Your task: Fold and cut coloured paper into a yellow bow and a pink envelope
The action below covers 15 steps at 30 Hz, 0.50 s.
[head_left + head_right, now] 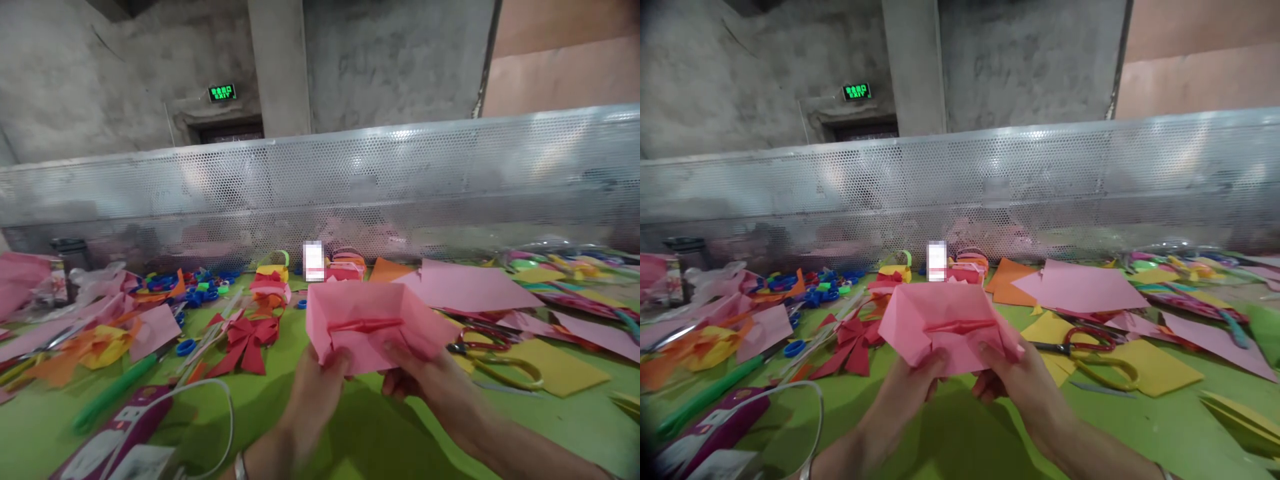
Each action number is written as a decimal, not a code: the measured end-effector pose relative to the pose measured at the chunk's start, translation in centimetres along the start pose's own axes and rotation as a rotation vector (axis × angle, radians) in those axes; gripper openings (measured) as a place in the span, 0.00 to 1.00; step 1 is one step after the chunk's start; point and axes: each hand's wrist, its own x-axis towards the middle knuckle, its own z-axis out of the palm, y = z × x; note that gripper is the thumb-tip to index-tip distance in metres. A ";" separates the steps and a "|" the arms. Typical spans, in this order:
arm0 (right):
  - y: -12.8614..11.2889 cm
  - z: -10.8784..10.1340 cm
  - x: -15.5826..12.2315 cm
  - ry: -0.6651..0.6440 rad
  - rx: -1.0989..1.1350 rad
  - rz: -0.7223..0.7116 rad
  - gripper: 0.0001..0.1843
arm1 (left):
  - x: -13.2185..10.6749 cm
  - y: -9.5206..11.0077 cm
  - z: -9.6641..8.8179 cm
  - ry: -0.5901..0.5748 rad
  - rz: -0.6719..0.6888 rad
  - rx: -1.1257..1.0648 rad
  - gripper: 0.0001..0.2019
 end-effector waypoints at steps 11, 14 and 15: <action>0.4 0.4 -0.5 -0.061 -0.005 -0.030 0.19 | 0.2 -0.4 0.5 0.022 -0.037 -0.061 0.08; 0.5 0.3 -0.6 -0.068 0.012 -0.018 0.16 | 0.1 -0.7 0.7 -0.014 -0.020 -0.067 0.08; 0.4 0.3 -0.6 -0.061 0.025 -0.014 0.15 | 0.0 -0.6 0.7 -0.026 -0.015 -0.071 0.08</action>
